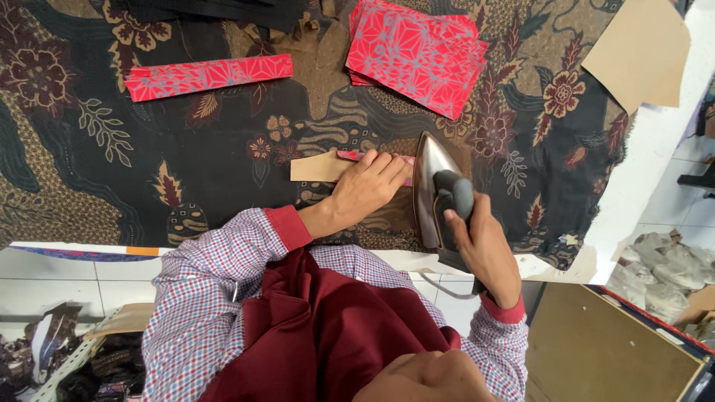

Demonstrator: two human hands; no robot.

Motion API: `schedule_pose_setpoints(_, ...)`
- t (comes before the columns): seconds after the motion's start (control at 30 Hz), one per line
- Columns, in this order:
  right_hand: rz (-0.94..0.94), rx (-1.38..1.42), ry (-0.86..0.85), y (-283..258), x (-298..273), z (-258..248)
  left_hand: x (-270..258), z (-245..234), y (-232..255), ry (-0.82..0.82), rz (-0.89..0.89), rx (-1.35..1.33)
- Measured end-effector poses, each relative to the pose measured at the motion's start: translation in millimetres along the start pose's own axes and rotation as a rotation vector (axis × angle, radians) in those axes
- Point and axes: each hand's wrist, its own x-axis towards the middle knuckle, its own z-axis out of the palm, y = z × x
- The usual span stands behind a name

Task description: The person irons small rectangular pieces of red patterned fabric on a patterned table. They repeatedly place a cardboard template over the fabric, fold the edges, and press with an iron, then remove the template and stack the finished pieces.

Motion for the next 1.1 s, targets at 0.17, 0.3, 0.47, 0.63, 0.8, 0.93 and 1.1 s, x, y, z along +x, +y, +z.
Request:
schedule_pose_setpoints(0.17, -0.175, -0.11, 0.09, -0.1, 17.4, -2.2, -2.9, -12.6, -18.1, -0.088, -0.064, -0.089)
schedule_pose_setpoints(0.3, -0.272, -0.339, -0.024, -5.3, 34.7, -12.5, -26.7, -30.1, -39.8, -0.111, -0.133, -0.177)
schedule_pose_setpoints(0.47, -0.481, -0.559, -0.015, -35.7, 51.9, -12.5, -55.3, -37.7, -51.1, 0.013, -0.229, -0.36)
schedule_pose_setpoints(0.63, -0.633, -0.596, -0.017, -80.6, 62.8, -1.1, -77.4, -37.6, -47.4, 0.116, -0.318, -0.423)
schedule_pose_setpoints(0.8, -0.703, -0.607, -0.065, -107.0, 71.8, 11.4, -87.1, -37.5, -44.4, 0.137, -0.346, -0.344)
schedule_pose_setpoints(0.93, -0.697, -0.607, -0.002, -97.3, 75.4, 8.7, -83.3, -40.4, -40.5, 0.128, -0.366, -0.334)
schedule_pose_setpoints(1.1, -0.646, -0.503, 0.198, -49.3, 54.8, -15.4, -77.0, -40.4, -34.5, 0.119, -0.385, -0.341)
